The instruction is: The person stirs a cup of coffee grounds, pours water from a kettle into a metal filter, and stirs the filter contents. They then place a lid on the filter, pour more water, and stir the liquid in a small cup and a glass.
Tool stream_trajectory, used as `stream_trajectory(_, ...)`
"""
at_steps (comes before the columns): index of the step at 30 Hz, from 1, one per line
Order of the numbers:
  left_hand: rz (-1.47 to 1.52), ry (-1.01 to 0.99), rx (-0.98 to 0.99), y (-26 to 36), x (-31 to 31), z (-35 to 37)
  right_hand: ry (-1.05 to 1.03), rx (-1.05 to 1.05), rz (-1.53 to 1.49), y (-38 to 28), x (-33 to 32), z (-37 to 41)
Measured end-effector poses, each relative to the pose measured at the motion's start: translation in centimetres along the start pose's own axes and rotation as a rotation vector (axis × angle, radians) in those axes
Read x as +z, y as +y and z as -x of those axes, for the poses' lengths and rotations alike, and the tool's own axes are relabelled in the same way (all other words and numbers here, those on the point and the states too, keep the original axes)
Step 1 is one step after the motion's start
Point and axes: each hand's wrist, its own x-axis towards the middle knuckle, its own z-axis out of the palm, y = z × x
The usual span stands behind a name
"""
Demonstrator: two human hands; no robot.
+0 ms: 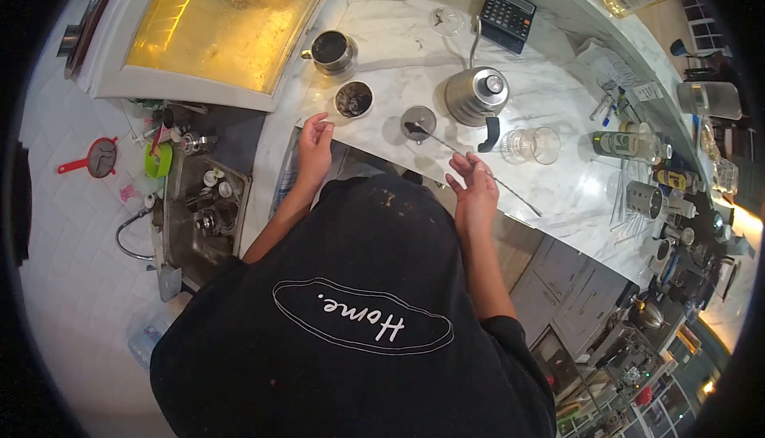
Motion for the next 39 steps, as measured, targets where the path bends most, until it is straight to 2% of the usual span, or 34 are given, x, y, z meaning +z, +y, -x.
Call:
stream_trajectory(7,-0.029,0.013,-0.050,-0.5,1.2,3.2,0.005,0.043,0.020,1.9,-2.0,-2.2)
stream_trajectory(13,-0.011,0.045,0.000,-1.3,1.2,4.0,0.025,0.083,0.069,3.2,-1.3,-4.6)
stream_trajectory(26,-0.035,0.066,0.000,-1.0,1.6,4.3,0.044,0.077,0.074,2.9,-2.0,-4.2)
stream_trajectory(32,-0.067,0.043,0.007,-0.8,1.7,4.5,0.084,-0.013,0.083,2.4,-3.3,-2.9)
stream_trajectory(39,-0.059,0.104,0.013,-0.7,0.4,2.9,0.073,-0.293,0.312,-1.2,-1.1,1.3)
